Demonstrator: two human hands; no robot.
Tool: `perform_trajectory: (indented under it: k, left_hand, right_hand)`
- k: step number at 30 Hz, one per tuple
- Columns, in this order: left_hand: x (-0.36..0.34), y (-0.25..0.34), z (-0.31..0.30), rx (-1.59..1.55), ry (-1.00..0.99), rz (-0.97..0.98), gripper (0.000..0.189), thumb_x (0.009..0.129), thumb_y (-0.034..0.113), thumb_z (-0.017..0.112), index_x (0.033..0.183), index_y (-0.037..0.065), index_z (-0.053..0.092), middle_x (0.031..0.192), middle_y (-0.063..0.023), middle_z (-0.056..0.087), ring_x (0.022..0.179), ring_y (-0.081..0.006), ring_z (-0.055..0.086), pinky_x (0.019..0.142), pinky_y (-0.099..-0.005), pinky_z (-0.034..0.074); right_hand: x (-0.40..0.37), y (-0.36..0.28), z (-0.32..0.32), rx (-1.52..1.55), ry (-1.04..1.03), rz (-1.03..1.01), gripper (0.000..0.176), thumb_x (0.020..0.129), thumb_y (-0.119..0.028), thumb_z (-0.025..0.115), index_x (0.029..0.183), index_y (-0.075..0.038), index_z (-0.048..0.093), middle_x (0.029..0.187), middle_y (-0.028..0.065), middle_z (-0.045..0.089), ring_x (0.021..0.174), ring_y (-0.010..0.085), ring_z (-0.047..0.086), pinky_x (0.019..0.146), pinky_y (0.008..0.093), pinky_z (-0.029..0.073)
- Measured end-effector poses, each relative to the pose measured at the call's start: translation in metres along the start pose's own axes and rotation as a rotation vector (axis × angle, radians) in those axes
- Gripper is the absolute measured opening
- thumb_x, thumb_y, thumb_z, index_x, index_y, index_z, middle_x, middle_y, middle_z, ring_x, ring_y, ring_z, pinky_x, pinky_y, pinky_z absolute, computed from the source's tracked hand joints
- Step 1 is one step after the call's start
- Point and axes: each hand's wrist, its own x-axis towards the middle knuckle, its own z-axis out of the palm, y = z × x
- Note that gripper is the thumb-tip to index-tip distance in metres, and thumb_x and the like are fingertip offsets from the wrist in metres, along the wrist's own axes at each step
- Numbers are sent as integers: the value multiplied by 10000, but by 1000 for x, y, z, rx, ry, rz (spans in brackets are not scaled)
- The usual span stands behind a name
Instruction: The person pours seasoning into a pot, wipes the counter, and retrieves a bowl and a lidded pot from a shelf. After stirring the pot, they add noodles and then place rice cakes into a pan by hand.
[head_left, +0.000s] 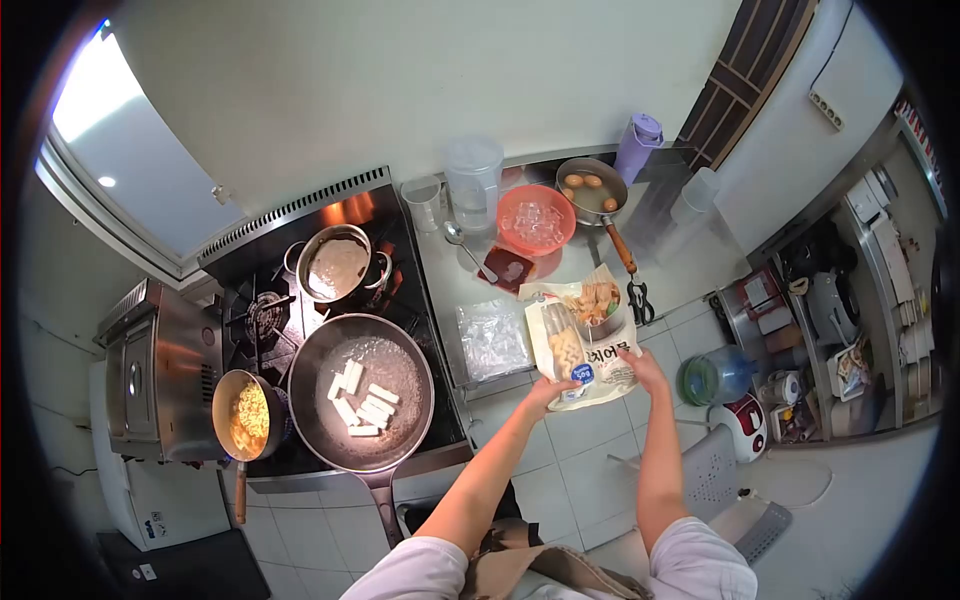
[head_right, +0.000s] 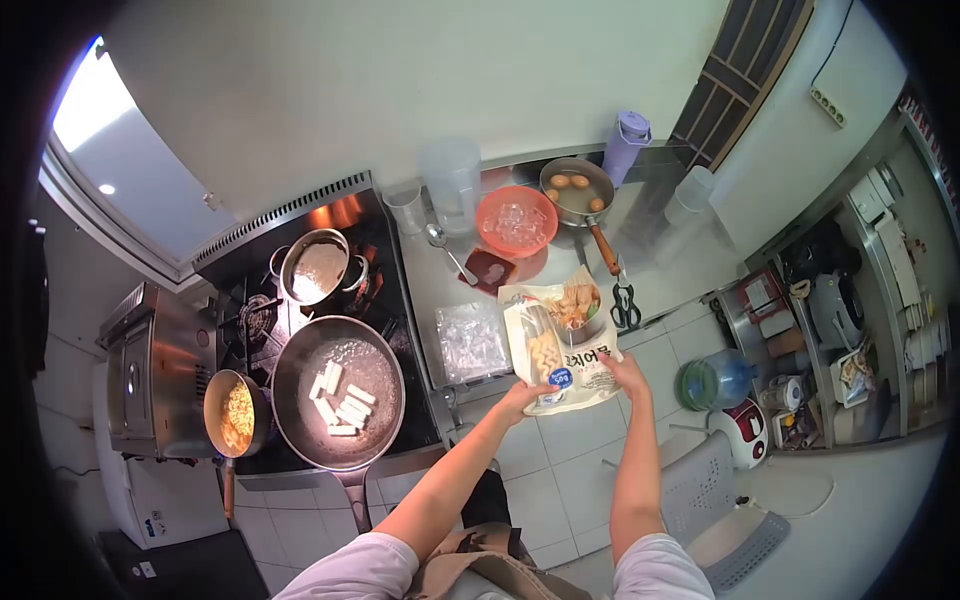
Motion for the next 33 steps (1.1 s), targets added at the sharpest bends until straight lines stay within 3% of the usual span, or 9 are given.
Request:
perform_trajectory:
  k: [4, 8, 10, 11, 12, 14, 22, 26, 33]
  left_hand:
    - [-23, 9, 13, 142, 143, 197, 447, 651, 65, 733, 1072, 22, 588, 1024, -52, 632, 924, -142, 586, 837, -280, 438]
    - [-50, 36, 18, 235, 63, 364, 439, 657, 46, 715, 1075, 13, 585, 1015, -53, 633, 911, -132, 582, 818, -274, 440]
    - [-63, 54, 17, 297, 112, 452, 435, 663, 39, 705, 1077, 4, 579, 1005, -56, 633, 906, -134, 582, 808, -276, 446]
    - [-68, 63, 17, 349, 164, 537, 430, 669, 33, 696, 1080, -5, 574, 995, -59, 633, 902, -135, 582, 799, -278, 452]
    - [-74, 73, 20, 320, 169, 597, 424, 677, 16, 699, 1082, -14, 576, 1032, -73, 626, 941, -153, 576, 835, -287, 443]
    - [-88, 90, 20, 359, 136, 639, 433, 679, 12, 696, 1091, -13, 567, 1040, -81, 621, 949, -160, 572, 850, -293, 437]
    - [-183, 123, 20, 682, 176, 856, 386, 693, 43, 657, 1069, 0, 585, 971, -105, 644, 912, -174, 603, 804, -299, 456]
    - [-233, 127, 6, 855, 263, 979, 368, 683, 82, 666, 1034, 4, 590, 949, -171, 646, 913, -282, 627, 799, -345, 469]
    - [-314, 132, -38, 904, 171, 1019, 382, 673, 77, 679, 1038, 15, 587, 924, -176, 645, 894, -267, 632, 776, -328, 470]
  right_hand:
    - [-44, -1, 8, 76, 101, -70, 349, 847, -203, 624, 1076, 54, 566, 1008, 109, 629, 898, 168, 589, 796, 304, 448]
    - [-84, -19, 7, 159, 138, -174, 395, 839, -237, 633, 1123, 25, 552, 1036, 99, 612, 927, 155, 570, 809, 297, 440]
    - [-98, -45, 3, 136, 249, -388, 498, 822, -245, 644, 1231, -22, 470, 1103, 92, 558, 1006, 166, 514, 872, 309, 401]
    - [-101, -55, -2, -110, 418, -501, 575, 803, -253, 656, 1288, -79, 402, 1164, 90, 487, 1030, 187, 466, 883, 325, 382]
    - [-112, -81, 5, -306, 610, -609, 572, 787, -259, 670, 1268, -81, 417, 1166, 91, 462, 1012, 202, 452, 856, 350, 386]
    - [-137, -134, 29, -268, 664, -780, 522, 786, -183, 664, 1242, -85, 431, 1126, 77, 452, 987, 207, 452, 824, 336, 393]
    - [-215, -245, 145, -440, 114, -1144, 240, 821, -40, 531, 1061, -25, 537, 1057, 87, 511, 990, 209, 516, 811, 304, 441]
    - [-245, -257, 174, -413, 36, -1230, 264, 810, 39, 464, 1061, 4, 539, 1045, 107, 535, 972, 241, 532, 808, 299, 439]
    - [-301, -288, 195, -661, -18, -1432, 405, 772, 61, 442, 1135, -69, 564, 1109, 120, 543, 1112, 283, 458, 958, 371, 338]
